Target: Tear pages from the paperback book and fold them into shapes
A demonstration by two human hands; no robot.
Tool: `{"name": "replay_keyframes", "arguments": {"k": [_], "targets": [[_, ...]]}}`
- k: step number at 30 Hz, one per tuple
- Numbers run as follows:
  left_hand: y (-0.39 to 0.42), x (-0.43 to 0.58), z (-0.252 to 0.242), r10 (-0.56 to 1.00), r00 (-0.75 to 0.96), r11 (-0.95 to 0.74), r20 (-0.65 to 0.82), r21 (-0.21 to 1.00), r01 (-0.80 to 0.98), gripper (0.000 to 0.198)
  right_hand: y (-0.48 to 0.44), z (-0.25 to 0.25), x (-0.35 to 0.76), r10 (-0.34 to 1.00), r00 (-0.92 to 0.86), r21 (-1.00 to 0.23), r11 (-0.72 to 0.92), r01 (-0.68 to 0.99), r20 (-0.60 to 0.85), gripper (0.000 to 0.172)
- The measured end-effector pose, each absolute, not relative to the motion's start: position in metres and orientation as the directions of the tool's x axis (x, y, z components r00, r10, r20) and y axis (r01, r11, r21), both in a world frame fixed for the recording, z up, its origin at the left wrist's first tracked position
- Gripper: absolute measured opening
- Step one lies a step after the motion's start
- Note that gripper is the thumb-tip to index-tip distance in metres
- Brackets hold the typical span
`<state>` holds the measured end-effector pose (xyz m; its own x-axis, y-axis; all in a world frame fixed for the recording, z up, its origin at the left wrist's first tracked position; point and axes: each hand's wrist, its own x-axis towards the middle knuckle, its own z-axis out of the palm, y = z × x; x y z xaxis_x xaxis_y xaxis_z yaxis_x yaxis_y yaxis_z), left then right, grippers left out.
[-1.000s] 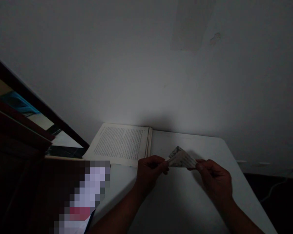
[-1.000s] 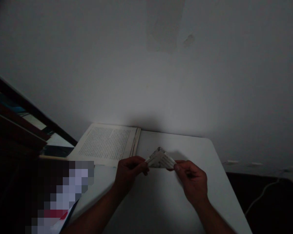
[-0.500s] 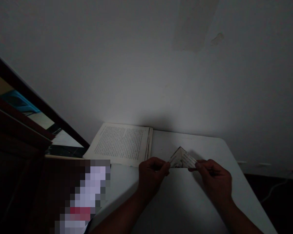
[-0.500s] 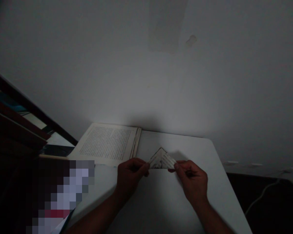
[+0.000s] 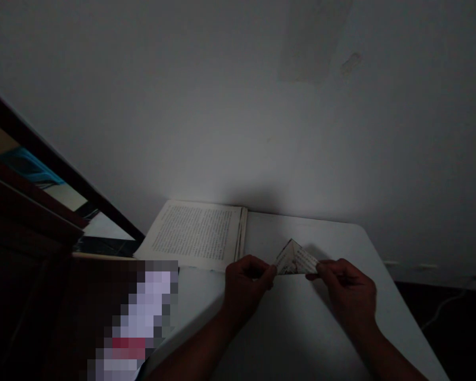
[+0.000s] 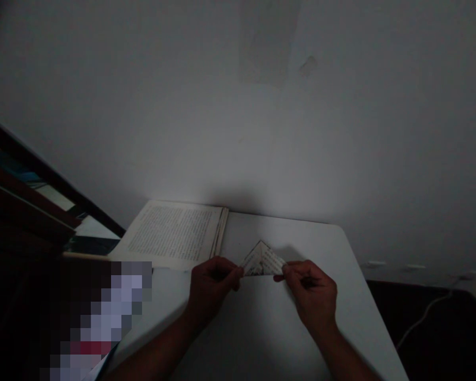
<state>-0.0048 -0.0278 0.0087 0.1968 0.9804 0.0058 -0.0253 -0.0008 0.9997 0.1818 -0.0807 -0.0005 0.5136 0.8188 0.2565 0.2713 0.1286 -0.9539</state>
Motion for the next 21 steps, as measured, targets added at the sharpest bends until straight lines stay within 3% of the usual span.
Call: {"name": "replay_keyframes", "arguments": {"k": [6, 9, 12, 17, 21], "targets": [[-0.025, -0.003, 0.011, 0.969, 0.240, 0.111, -0.066, 0.978, -0.178, 0.024, -0.080, -0.003, 0.182, 0.819, 0.539, -0.978, 0.127, 0.166, 0.198, 0.016], [-0.022, -0.005, 0.008, 0.944, 0.315, 0.163, -0.095, 0.967, -0.195, 0.024, -0.079, -0.001, 0.180, 0.818, 0.553, -0.986, 0.164, 0.041, 0.159, 0.026], [-0.019, -0.008, 0.004, 0.905, 0.411, 0.205, -0.108, 0.958, -0.201, 0.029, -0.077, 0.002, 0.181, 0.841, 0.519, -0.986, 0.165, 0.021, 0.152, 0.032], [-0.018, -0.008, 0.002, 0.836, 0.536, 0.231, -0.121, 0.962, -0.144, 0.028, -0.076, 0.001, 0.187, 0.954, 0.276, -0.992, 0.128, -0.017, 0.119, 0.033], [-0.017, -0.007, 0.002, 0.864, 0.489, 0.130, -0.123, 0.991, 0.019, 0.021, -0.078, -0.002, 0.186, 0.992, 0.100, -0.994, 0.083, -0.067, 0.076, 0.035]]}}
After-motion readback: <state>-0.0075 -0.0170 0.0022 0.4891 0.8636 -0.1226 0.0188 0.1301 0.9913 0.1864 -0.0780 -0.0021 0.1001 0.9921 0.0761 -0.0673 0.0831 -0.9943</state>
